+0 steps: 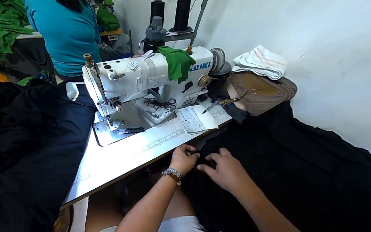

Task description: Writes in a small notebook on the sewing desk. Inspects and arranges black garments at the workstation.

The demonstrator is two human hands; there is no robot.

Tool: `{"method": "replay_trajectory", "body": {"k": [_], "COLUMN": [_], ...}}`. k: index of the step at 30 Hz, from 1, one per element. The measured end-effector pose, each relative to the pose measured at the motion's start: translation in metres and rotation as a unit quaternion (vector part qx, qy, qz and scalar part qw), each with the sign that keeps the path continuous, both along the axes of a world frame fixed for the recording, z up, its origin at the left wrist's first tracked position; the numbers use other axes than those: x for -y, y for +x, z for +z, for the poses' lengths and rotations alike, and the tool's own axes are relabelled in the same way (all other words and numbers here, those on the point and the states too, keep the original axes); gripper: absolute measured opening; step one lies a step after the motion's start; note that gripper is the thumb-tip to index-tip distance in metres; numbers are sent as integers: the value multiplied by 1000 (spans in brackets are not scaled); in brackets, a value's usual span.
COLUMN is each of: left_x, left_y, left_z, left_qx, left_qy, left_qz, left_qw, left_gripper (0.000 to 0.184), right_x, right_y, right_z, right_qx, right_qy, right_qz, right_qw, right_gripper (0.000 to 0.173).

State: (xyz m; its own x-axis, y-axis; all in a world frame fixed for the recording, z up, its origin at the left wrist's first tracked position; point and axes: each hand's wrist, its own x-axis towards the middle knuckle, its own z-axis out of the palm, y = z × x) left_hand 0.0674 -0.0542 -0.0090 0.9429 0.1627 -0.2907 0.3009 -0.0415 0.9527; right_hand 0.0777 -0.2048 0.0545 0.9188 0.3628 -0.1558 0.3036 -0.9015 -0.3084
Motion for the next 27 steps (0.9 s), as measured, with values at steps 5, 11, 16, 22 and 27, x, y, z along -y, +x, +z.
{"method": "replay_trajectory", "body": {"k": [5,11,16,22,27], "left_x": [7,-1,2,-1,-4], "left_y": [-2,2,-6,-7,-11], "left_z": [22,-43,-68,-41,-13], "left_qx": [44,-35,-64,-42,-16], "left_qy": [-78,171,238,275,1], "left_qz": [11,-140,-195,-155,-32], "left_qw": [996,975,949,948,999], "left_gripper": [31,39,35,27,21], "right_x": [-9,28,38,35,16], "right_y": [-1,13,13,10,-2], "right_z": [-7,1,0,-4,1], "right_qx": [37,89,96,131,25], "right_qy": [-45,92,133,137,39], "right_qz": [11,2,-38,18,26], "right_qw": [998,992,986,982,999], "right_gripper": [27,15,24,22,20]}}
